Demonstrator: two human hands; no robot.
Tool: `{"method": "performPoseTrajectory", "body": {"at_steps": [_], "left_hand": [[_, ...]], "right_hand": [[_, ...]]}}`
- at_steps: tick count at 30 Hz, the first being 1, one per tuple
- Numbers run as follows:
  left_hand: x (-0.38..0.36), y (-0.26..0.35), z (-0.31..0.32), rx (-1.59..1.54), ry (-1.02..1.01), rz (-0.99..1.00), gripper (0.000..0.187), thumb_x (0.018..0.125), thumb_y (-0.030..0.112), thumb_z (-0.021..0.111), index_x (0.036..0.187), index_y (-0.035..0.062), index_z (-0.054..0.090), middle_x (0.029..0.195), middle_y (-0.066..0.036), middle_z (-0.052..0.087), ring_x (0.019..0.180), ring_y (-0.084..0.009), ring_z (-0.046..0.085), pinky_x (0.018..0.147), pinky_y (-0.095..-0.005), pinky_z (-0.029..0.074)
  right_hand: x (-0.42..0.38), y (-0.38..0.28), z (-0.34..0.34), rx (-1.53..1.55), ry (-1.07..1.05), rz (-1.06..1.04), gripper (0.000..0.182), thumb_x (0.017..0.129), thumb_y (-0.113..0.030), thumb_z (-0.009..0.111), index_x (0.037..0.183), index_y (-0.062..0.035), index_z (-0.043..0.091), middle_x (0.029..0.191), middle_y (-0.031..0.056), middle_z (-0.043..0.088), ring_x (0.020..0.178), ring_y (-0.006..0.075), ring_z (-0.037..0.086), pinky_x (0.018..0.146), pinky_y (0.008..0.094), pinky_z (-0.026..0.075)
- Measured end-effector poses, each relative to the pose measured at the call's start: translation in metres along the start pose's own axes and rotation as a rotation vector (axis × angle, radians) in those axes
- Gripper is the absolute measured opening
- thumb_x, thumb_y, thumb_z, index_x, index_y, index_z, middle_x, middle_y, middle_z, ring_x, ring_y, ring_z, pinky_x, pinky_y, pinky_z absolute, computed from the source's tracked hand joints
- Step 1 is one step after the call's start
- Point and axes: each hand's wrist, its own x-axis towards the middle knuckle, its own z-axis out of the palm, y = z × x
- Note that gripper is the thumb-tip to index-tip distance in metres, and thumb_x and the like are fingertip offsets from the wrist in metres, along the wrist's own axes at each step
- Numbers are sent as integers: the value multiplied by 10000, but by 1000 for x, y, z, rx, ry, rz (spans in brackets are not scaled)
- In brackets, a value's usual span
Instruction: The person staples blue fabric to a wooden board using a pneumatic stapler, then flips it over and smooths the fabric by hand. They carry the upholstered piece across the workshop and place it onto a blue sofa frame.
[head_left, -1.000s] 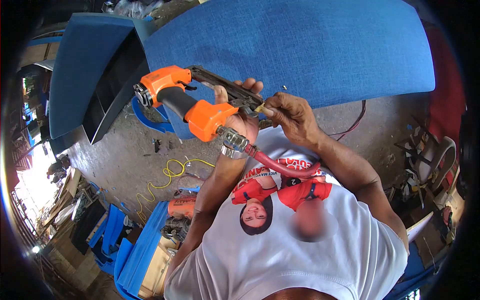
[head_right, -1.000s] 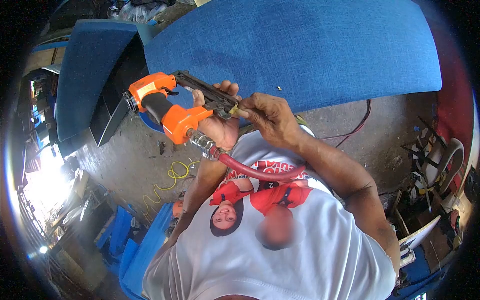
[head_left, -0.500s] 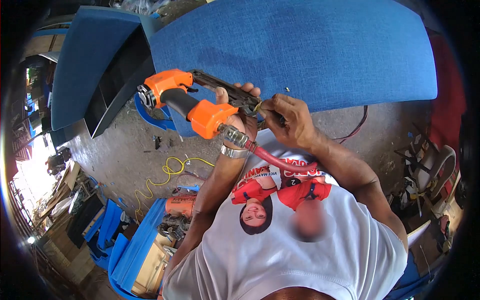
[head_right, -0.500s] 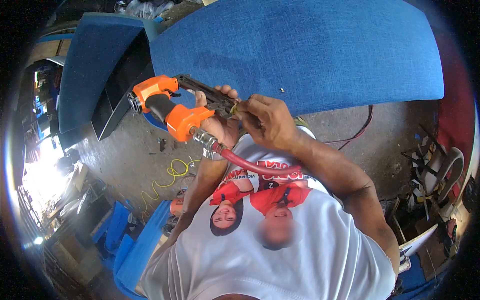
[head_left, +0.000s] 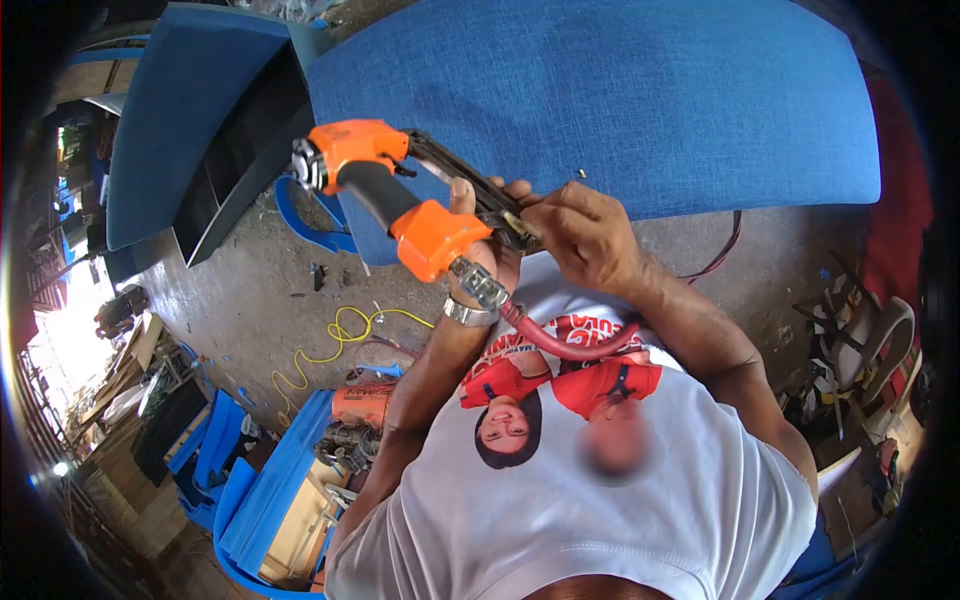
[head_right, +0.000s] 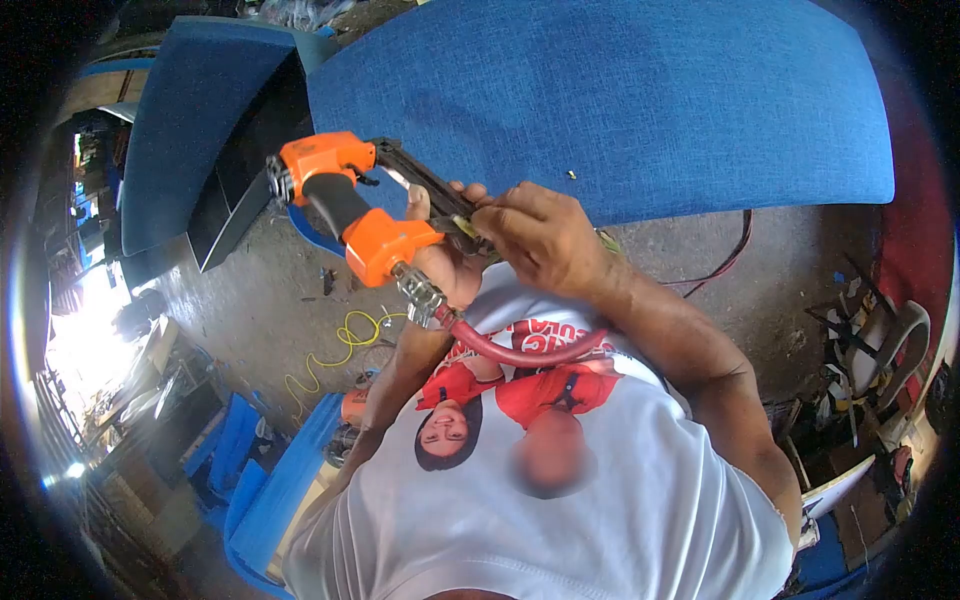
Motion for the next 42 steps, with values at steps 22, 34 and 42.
{"method": "performPoseTrajectory", "body": {"at_steps": [22, 34, 42], "left_hand": [[3, 0, -30, -235, -57, -5, 456, 1010, 452, 631, 1116, 9, 634, 1132, -147, 690, 1055, -285, 696, 842, -421, 596], [4, -6, -16, -328, -51, 197, 357, 1038, 372, 604, 1042, 17, 647, 1030, -165, 732, 995, -316, 732, 930, -481, 615], [-2, -5, -13, -308, 9, 214, 359, 1013, 353, 654, 1048, -4, 628, 1000, -182, 723, 995, -329, 730, 929, -485, 617]], "right_hand": [[-77, 269, 26, -161, 157, 966, 278, 980, -283, 641, 996, -11, 699, 851, 87, 679, 728, 181, 617, 682, 349, 517], [-43, 118, -11, 478, -155, 903, 394, 1030, -185, 585, 1386, -19, 616, 1029, 32, 632, 899, 115, 632, 741, 286, 600], [-32, 83, -29, 463, -304, 832, 379, 1031, -233, 588, 1334, -8, 620, 1065, 65, 609, 926, 171, 651, 738, 321, 613]]}}
